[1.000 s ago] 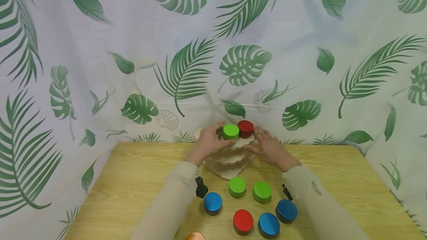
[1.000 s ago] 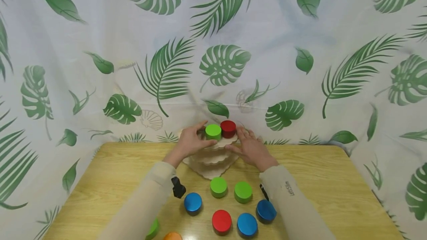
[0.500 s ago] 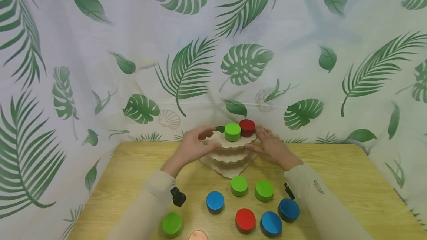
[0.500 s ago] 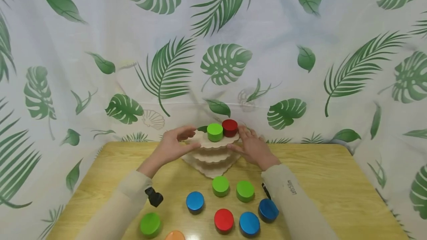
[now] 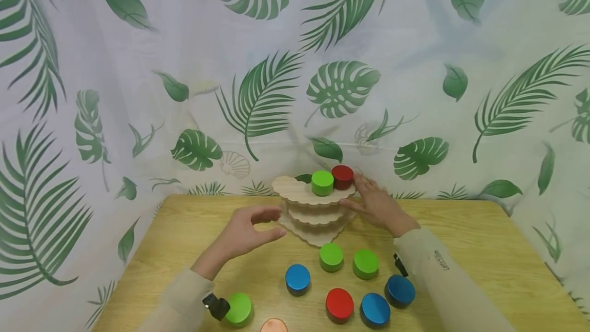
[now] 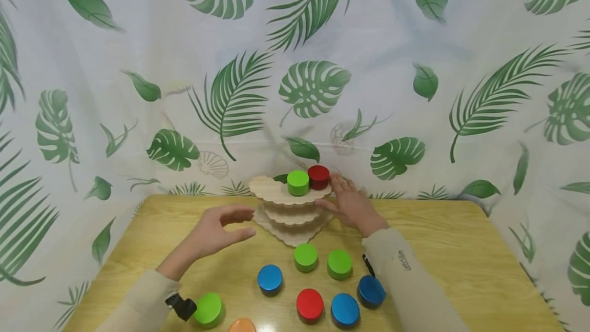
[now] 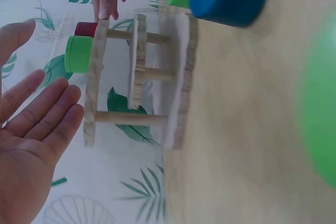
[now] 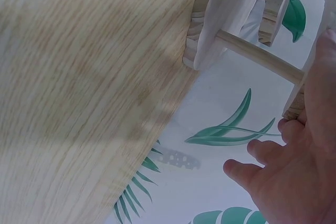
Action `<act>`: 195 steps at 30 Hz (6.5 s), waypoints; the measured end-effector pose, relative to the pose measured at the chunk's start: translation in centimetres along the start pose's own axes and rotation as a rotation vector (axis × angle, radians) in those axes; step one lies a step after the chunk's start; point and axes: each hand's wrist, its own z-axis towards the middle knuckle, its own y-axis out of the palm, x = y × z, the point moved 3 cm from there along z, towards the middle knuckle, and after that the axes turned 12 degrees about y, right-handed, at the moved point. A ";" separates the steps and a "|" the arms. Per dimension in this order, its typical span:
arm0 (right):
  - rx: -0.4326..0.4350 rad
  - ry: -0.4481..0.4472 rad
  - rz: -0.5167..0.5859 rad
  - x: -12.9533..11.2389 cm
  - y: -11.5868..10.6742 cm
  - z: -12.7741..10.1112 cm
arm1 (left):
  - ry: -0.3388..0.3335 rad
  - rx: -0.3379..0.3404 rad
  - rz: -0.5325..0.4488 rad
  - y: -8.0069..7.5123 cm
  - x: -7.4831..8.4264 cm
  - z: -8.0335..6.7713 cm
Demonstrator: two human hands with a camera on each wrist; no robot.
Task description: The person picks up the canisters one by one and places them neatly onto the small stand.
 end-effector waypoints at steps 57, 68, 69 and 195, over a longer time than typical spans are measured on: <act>-0.029 -0.018 0.036 0.0 0.4 0.0 | -0.307 -0.009 0.068 1.0 -4.5 -18.7; -0.035 -0.014 0.032 -0.2 0.1 0.1 | -0.337 0.012 0.059 1.2 -4.5 -18.6; -0.037 -0.012 0.032 -0.1 0.2 0.2 | -0.339 0.014 0.057 1.2 -4.4 -18.6; -0.021 -0.009 0.052 0.5 0.7 0.0 | -0.041 0.247 0.108 2.4 -2.1 8.5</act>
